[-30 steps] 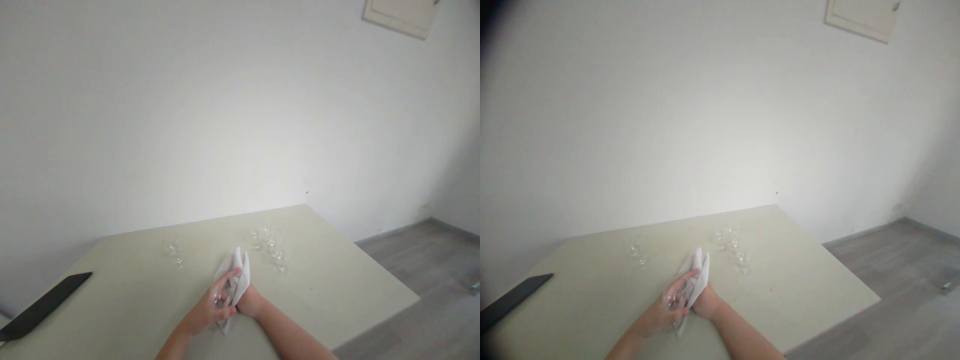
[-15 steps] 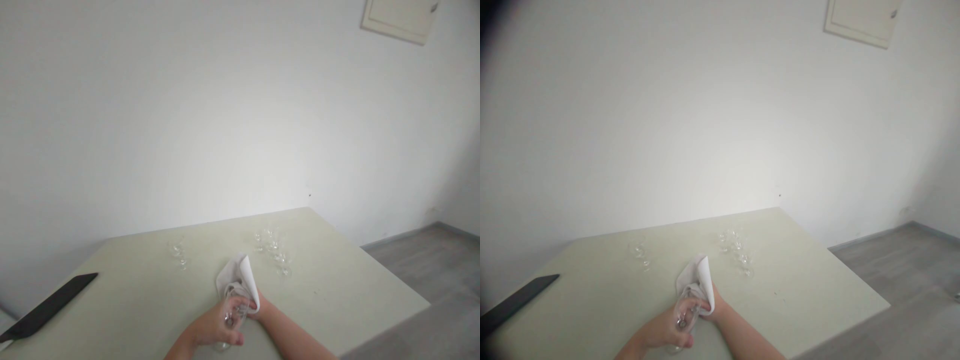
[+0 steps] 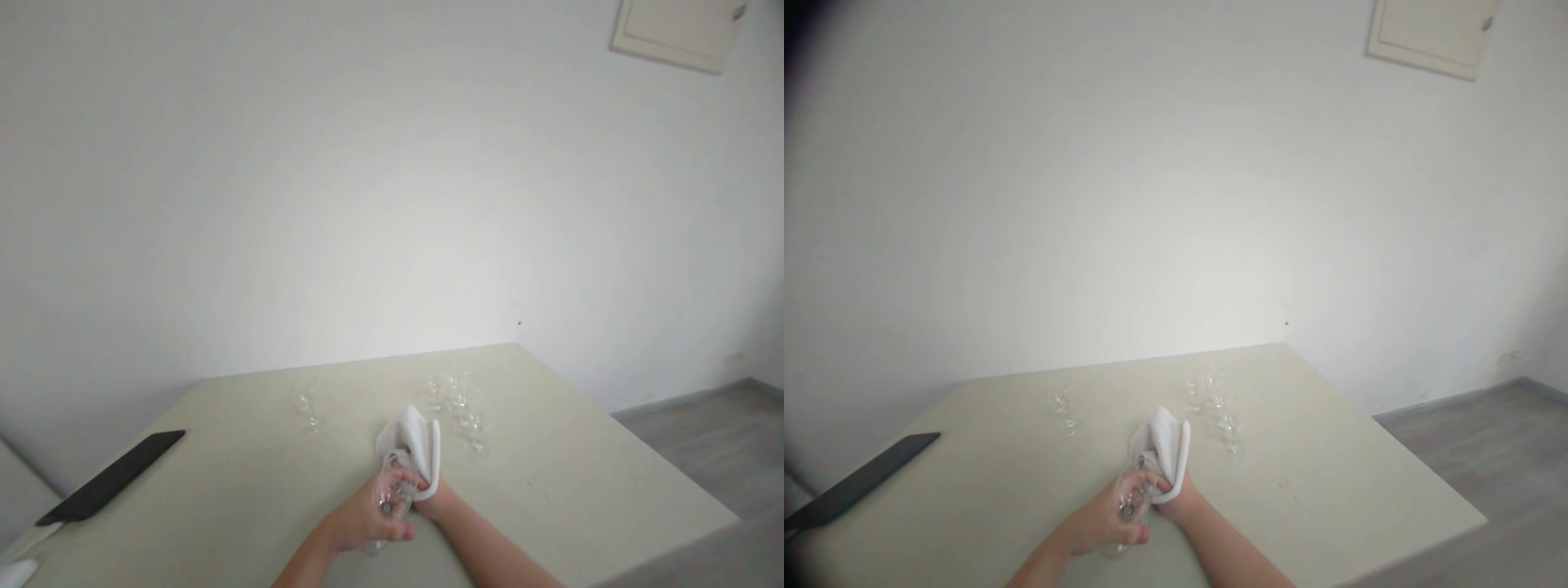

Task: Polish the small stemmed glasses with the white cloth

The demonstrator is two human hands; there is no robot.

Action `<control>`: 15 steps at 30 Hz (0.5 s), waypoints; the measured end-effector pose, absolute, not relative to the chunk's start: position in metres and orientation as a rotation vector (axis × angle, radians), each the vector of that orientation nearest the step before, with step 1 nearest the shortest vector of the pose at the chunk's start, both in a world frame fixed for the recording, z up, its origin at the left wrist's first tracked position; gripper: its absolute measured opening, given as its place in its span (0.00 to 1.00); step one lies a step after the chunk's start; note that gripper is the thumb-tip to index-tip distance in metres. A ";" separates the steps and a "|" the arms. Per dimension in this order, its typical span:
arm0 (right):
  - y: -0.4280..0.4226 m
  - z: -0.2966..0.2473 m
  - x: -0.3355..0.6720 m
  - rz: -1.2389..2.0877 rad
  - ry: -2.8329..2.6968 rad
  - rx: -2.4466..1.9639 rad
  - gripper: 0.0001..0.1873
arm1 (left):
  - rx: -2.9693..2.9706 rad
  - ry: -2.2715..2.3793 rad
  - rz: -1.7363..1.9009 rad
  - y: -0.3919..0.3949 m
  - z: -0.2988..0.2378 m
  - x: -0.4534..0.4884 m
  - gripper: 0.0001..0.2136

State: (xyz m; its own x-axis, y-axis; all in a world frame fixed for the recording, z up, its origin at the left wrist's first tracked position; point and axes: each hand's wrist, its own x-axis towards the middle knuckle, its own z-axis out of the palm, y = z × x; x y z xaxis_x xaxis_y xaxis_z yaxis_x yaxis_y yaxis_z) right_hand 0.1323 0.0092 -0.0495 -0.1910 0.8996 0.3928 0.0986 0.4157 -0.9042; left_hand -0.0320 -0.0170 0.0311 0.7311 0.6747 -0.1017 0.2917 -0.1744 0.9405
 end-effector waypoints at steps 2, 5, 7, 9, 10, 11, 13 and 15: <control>0.009 -0.046 0.136 0.949 -1.608 -0.854 0.18 | 1.744 0.740 0.442 -0.017 0.033 -0.032 0.34; 0.012 -0.044 0.140 0.910 -1.583 -0.860 0.22 | 1.688 0.733 0.523 -0.017 0.035 -0.030 0.35; 0.016 -0.048 0.141 0.844 -1.538 -0.879 0.24 | 1.634 0.760 0.606 -0.015 0.034 -0.029 0.35; 0.021 -0.056 0.142 0.791 -1.489 -0.886 0.26 | 1.577 0.812 0.688 -0.011 0.033 -0.028 0.35; 0.023 -0.061 0.143 0.772 -1.472 -0.891 0.26 | 1.557 0.841 0.716 -0.010 0.031 -0.028 0.35; 0.024 -0.065 0.144 0.756 -1.465 -0.899 0.27 | 1.549 0.867 0.736 -0.008 0.030 -0.028 0.35; 0.025 -0.071 0.147 0.716 -1.478 -0.911 0.25 | 1.574 0.886 0.749 -0.006 0.028 -0.027 0.33; 0.023 -0.074 0.150 0.680 -1.510 -0.909 0.21 | 1.632 0.867 0.746 -0.006 0.026 -0.027 0.31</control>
State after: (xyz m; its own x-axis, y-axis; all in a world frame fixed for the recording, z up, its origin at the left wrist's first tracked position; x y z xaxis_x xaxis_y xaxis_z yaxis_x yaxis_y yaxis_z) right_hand 0.1505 0.0234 -0.0736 -0.0088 0.8469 0.5318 0.1636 0.5258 -0.8347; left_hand -0.0269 -0.0059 0.0256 0.5355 0.8438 0.0351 0.1610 -0.1428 0.9766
